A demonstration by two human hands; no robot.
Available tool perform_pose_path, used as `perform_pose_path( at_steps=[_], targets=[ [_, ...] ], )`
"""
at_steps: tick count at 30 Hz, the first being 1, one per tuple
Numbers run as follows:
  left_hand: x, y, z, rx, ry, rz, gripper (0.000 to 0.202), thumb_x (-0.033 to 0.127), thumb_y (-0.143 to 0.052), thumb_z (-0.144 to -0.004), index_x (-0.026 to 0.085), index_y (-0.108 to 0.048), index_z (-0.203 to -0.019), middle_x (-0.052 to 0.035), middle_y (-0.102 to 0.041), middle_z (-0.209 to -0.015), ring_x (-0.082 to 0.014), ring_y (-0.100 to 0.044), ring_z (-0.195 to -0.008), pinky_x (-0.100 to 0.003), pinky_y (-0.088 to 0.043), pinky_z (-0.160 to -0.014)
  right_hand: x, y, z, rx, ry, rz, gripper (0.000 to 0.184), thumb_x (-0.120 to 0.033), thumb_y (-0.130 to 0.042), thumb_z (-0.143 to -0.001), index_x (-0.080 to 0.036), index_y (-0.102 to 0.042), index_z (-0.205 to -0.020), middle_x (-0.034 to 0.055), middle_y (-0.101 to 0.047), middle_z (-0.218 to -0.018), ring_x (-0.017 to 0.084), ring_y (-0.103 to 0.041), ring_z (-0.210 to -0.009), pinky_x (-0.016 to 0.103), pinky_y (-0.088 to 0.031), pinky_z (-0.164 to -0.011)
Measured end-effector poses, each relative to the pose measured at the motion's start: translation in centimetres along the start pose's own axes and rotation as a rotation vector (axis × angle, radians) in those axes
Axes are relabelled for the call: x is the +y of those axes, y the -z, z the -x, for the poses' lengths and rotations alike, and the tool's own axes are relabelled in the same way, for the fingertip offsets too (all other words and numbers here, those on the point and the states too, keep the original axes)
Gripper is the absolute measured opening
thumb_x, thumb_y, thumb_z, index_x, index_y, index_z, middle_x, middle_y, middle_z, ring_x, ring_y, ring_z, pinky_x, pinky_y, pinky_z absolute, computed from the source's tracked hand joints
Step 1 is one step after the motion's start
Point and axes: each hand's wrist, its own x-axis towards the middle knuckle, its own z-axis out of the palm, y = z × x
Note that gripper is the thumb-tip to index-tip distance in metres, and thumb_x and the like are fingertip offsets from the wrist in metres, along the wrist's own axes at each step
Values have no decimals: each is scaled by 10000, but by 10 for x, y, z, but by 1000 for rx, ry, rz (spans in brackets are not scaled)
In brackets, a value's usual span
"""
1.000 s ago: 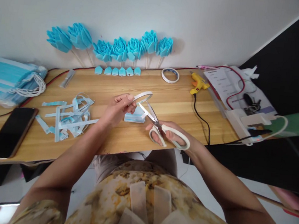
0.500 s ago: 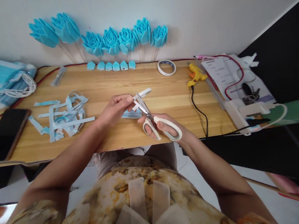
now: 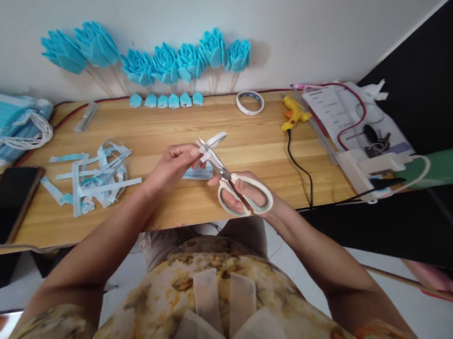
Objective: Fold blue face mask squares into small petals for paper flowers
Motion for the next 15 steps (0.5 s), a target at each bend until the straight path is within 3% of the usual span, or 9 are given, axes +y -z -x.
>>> perform_pose_path(
  at_steps=[4,8,12,15],
  targets=[
    [2,3,0,-33,-7,-30,432,542,-674,-861,179,-664,-628,-39,-616,-690,-183,-576,-741,-318,-442,-755,3,0,4,25,-8,-55,559,-616,-638,-902,-119,-691,-1153,-82,-471,-550,34,-336,-380,164,-279,-349],
    [3,4,2,-44,30,-25,286,450,-704,-868,178,-768,-804,-56,-700,-779,-190,-632,-783,-321,-489,-798,3,-1,7,37,-11,-58,528,-591,-630,-917,-117,-694,-1139,-88,-448,-544,32,-321,-384,162,-261,-353],
    [3,3,3,-4,74,-93,298,465,-725,-865,171,-775,-848,-45,-705,-766,-127,-572,-598,-270,-458,-608,-2,-6,5,78,-25,-16,570,-620,-696,-849,-105,-703,-1093,-97,-445,-526,27,-300,-377,173,-236,-361],
    [2,3,1,52,74,-102,312,471,-755,-831,163,-762,-777,-21,-647,-667,-106,-510,-548,-251,-396,-545,-5,-17,1,151,-76,73,568,-589,-790,-757,-104,-721,-1043,-90,-479,-527,34,-334,-393,187,-258,-395]
  ],
)
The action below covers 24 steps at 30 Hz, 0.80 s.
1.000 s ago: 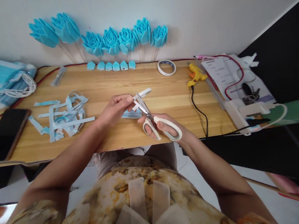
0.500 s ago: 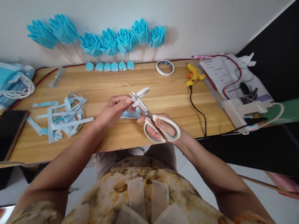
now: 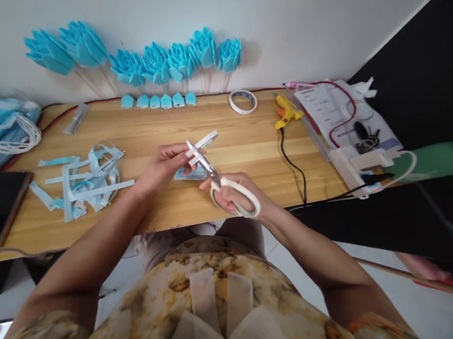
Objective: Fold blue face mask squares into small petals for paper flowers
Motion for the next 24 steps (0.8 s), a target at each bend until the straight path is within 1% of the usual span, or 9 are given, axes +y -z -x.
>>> perform_pose_path(
  at_steps=[3,6,9,11,14,17,21,23,24],
  targets=[
    [0,0,-3,65,3,-21,324,450,-740,-836,160,-735,-692,-12,-593,-598,-109,-497,-567,-256,-383,-568,-3,-13,0,11,-22,235,489,-486,-871,-671,-128,-746,-978,-51,-576,-602,59,-430,-492,200,-316,-472],
    [-1,-1,-6,110,-16,1,273,408,-711,-833,164,-755,-719,-5,-568,-553,-114,-473,-547,-272,-372,-575,-5,-17,2,-76,-23,390,439,-423,-882,-659,-152,-739,-974,-39,-620,-674,73,-472,-570,197,-341,-521],
    [0,-1,-7,141,-5,69,253,395,-710,-796,171,-748,-686,2,-519,-505,-124,-460,-520,-284,-348,-543,-6,-6,7,-126,-81,326,523,-454,-863,-697,-163,-691,-1095,-45,-612,-695,77,-510,-581,192,-373,-529],
    [0,-2,-7,143,8,108,274,410,-727,-777,175,-725,-638,4,-499,-493,-120,-446,-498,-285,-338,-524,-4,4,11,-104,-94,263,592,-540,-848,-704,-154,-665,-1114,-45,-594,-692,73,-504,-563,191,-383,-511],
    [0,-2,-7,103,-1,155,347,477,-752,-778,175,-710,-614,2,-483,-477,-122,-459,-497,-287,-358,-528,2,16,17,-47,-49,188,656,-681,-733,-775,-134,-641,-1125,-17,-606,-717,74,-507,-535,196,-405,-476],
    [-1,-2,-7,65,8,180,415,552,-764,-776,166,-721,-630,5,-470,-461,-125,-482,-506,-286,-385,-541,7,21,20,-68,12,146,670,-728,-597,-862,-130,-613,-1165,26,-643,-779,93,-548,-566,205,-431,-478],
    [-2,-2,-6,38,13,184,454,581,-733,-807,146,-745,-681,-3,-508,-495,-118,-504,-522,-273,-413,-559,6,21,18,-212,75,241,724,-758,-519,-888,-143,-568,-1267,93,-673,-977,140,-609,-791,262,-512,-672],
    [-2,-2,-5,33,10,183,462,583,-708,-830,142,-751,-698,-15,-545,-530,-115,-510,-537,-267,-422,-568,3,21,16,-270,84,278,715,-745,-509,-903,-146,-558,-1291,91,-652,-999,148,-601,-838,289,-515,-737],
    [-2,-1,-4,30,11,185,462,585,-703,-832,144,-752,-701,-21,-566,-554,-117,-516,-549,-266,-428,-575,2,21,14,-283,81,272,698,-730,-521,-907,-144,-561,-1283,80,-639,-978,147,-599,-830,293,-514,-736]
  ],
)
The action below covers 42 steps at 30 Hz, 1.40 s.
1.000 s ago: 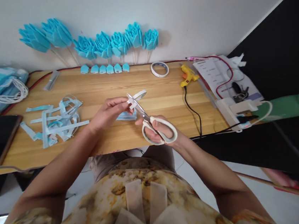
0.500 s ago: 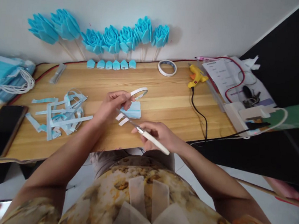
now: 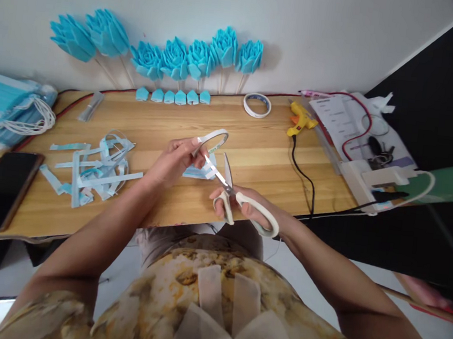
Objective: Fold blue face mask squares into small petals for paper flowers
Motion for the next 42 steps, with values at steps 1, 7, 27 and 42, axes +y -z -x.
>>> perform_pose_path(
  at_steps=[1,7,27,42],
  targets=[
    [0,0,0,-1,2,3,461,588,-705,-828,147,-749,-699,-27,-585,-579,-119,-524,-562,-266,-436,-584,-1,1,-2,-3,-9,-19,678,-716,-534,-910,-141,-569,-1267,65,-625,-945,144,-599,-806,291,-515,-722],
    [3,0,3,-37,39,-27,467,612,-714,-801,162,-707,-678,-41,-644,-693,-147,-578,-654,-277,-464,-650,-3,3,-13,-34,-54,-100,680,-725,-539,-901,-123,-612,-1209,39,-599,-876,137,-634,-731,282,-538,-665],
    [1,-4,6,-181,-37,-77,482,633,-668,-833,163,-775,-834,-103,-706,-888,-265,-657,-936,-369,-491,-851,-3,4,-31,-38,41,-73,732,-732,-552,-890,-111,-616,-1273,35,-581,-875,119,-580,-737,261,-503,-664],
    [4,-11,12,-193,21,-90,472,632,-704,-789,175,-775,-884,-39,-627,-725,-210,-628,-749,-363,-509,-816,-5,0,-40,-11,114,-147,731,-750,-529,-890,-100,-641,-1208,30,-580,-846,121,-592,-712,266,-519,-632]
  ],
)
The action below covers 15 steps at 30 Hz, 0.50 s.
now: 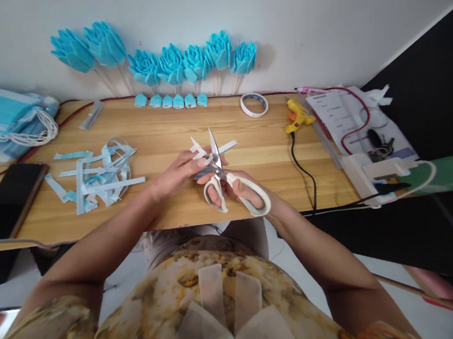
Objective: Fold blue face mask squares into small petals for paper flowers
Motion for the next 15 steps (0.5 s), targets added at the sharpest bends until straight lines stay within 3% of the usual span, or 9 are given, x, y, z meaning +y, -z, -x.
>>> perform_pose_path(
  at_steps=[5,10,15],
  targets=[
    [-2,1,0,3,-22,15,437,609,-697,-818,187,-791,-877,-58,-660,-808,-226,-651,-846,-366,-514,-873,2,-2,-1,22,30,-35,711,-737,-525,-902,-102,-659,-1192,26,-578,-814,124,-594,-694,258,-514,-598],
    [2,-2,1,35,3,22,464,615,-703,-818,166,-799,-889,-39,-646,-713,-220,-656,-807,-365,-513,-878,4,-5,0,81,31,-76,689,-728,-514,-913,-103,-698,-1138,-8,-563,-706,94,-550,-561,223,-452,-498],
    [-1,0,1,34,-42,136,348,487,-771,-778,180,-814,-934,-69,-760,-922,-247,-696,-927,-374,-509,-957,3,-5,-1,98,35,-188,652,-711,-545,-907,-108,-715,-1085,-35,-530,-642,76,-476,-478,208,-403,-416]
  ],
)
